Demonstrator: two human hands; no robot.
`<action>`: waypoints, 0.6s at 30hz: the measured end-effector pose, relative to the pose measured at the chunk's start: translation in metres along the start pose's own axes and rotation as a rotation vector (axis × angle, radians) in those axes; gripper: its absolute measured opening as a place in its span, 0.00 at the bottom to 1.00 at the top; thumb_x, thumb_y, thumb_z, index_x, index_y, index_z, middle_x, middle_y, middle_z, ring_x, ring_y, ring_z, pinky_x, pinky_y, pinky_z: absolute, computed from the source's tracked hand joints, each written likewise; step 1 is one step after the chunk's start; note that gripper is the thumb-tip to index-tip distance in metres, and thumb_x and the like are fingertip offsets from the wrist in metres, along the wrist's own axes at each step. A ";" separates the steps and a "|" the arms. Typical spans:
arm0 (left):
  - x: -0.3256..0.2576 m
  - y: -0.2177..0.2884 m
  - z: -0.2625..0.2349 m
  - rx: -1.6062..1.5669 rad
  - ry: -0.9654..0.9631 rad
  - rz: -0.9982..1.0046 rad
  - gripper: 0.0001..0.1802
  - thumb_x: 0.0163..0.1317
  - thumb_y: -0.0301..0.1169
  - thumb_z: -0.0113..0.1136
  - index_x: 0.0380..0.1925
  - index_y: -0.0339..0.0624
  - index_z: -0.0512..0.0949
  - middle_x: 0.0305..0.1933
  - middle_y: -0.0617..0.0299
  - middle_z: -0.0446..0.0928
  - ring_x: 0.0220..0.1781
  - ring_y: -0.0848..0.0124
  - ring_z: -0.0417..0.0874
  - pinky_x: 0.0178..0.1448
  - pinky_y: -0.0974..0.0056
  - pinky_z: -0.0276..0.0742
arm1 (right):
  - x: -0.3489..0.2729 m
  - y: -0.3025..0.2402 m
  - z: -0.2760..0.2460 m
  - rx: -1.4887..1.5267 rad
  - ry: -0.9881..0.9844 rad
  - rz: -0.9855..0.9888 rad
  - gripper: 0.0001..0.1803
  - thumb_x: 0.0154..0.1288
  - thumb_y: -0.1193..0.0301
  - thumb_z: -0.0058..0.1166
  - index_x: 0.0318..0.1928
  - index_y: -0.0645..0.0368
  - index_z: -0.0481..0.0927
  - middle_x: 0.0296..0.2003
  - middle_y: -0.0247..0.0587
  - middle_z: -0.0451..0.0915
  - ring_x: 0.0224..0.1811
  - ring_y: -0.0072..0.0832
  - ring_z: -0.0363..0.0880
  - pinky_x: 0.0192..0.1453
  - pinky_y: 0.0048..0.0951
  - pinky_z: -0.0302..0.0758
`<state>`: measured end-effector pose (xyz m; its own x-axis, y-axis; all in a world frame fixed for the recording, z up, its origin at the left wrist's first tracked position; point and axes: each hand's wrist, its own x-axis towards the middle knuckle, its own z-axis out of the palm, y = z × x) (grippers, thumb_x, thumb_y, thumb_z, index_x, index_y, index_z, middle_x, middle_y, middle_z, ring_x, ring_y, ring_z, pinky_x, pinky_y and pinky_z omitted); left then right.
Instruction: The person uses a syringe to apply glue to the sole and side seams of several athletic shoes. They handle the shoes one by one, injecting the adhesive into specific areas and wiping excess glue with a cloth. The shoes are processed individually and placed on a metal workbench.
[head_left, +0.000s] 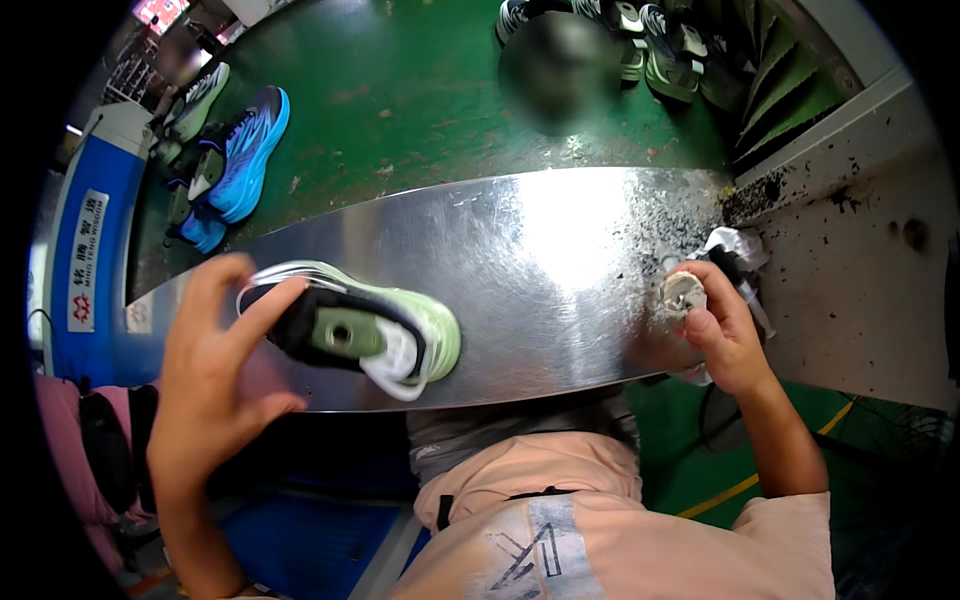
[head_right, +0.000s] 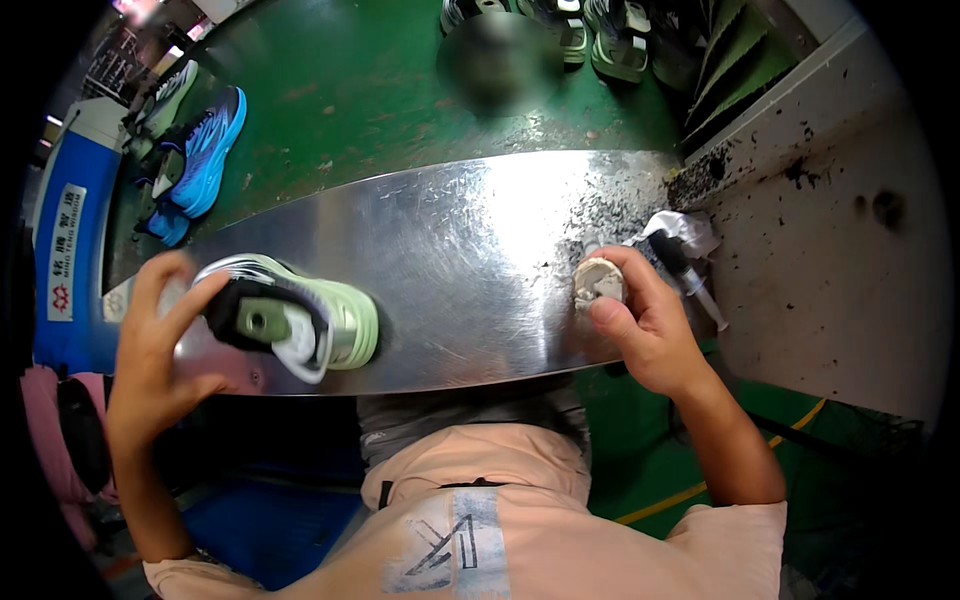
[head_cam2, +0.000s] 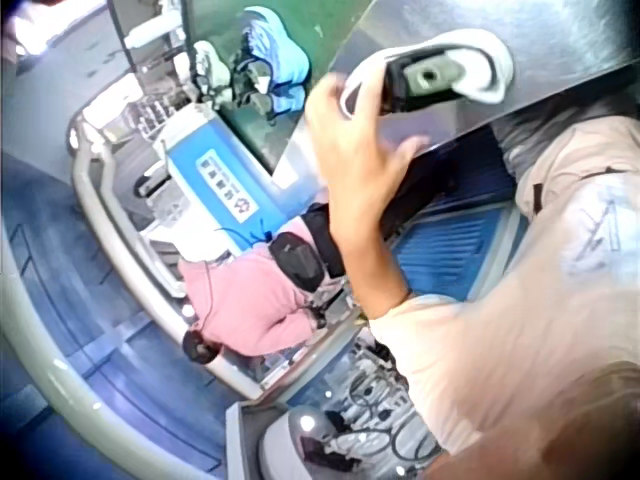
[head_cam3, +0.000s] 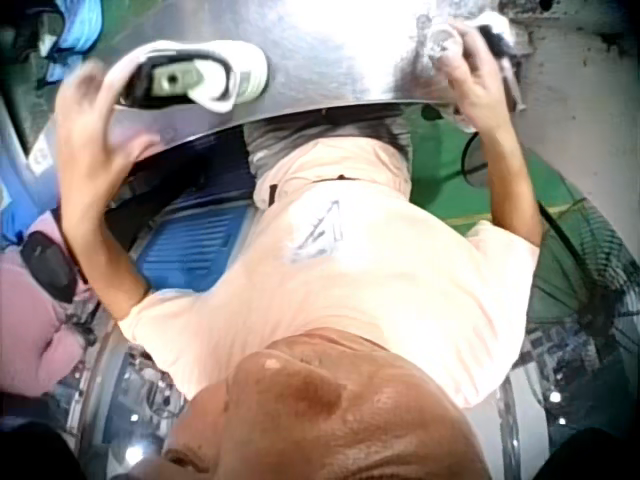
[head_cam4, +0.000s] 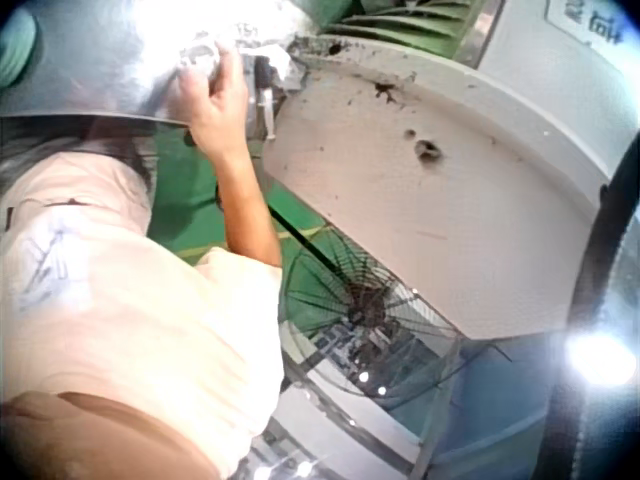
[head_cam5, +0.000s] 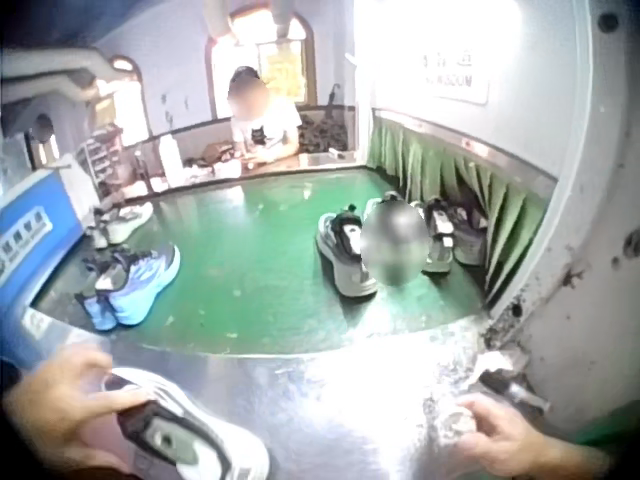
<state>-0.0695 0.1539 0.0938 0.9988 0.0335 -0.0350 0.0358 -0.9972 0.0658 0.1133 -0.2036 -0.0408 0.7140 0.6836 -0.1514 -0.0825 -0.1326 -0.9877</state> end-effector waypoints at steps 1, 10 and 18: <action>0.013 0.001 0.008 -0.049 -0.013 0.043 0.50 0.20 0.26 0.78 0.56 0.49 0.75 0.61 0.47 0.64 0.63 0.48 0.66 0.64 0.54 0.64 | -0.003 0.002 0.005 -0.012 0.004 -0.016 0.24 0.66 0.61 0.55 0.56 0.61 0.66 0.40 0.29 0.71 0.39 0.15 0.66 0.42 0.18 0.67; 0.005 0.088 0.089 -0.132 0.418 0.453 0.10 0.50 0.27 0.62 0.35 0.44 0.81 0.38 0.60 0.82 0.42 0.61 0.83 0.48 0.61 0.79 | -0.011 0.017 0.015 -0.156 0.129 -0.160 0.21 0.67 0.67 0.52 0.56 0.62 0.66 0.37 0.30 0.72 0.36 0.15 0.67 0.40 0.18 0.68; -0.008 0.104 0.098 -0.167 0.449 0.357 0.08 0.52 0.28 0.61 0.35 0.48 0.82 0.39 0.62 0.82 0.40 0.64 0.83 0.46 0.61 0.80 | 0.004 0.003 0.027 -0.281 0.173 -0.167 0.24 0.68 0.60 0.50 0.58 0.62 0.66 0.39 0.31 0.72 0.39 0.17 0.67 0.45 0.20 0.67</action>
<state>-0.0773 0.0432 0.0028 0.8648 -0.2409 0.4405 -0.3369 -0.9290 0.1533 0.0972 -0.1824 -0.0455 0.8107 0.5838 0.0436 0.2218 -0.2375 -0.9457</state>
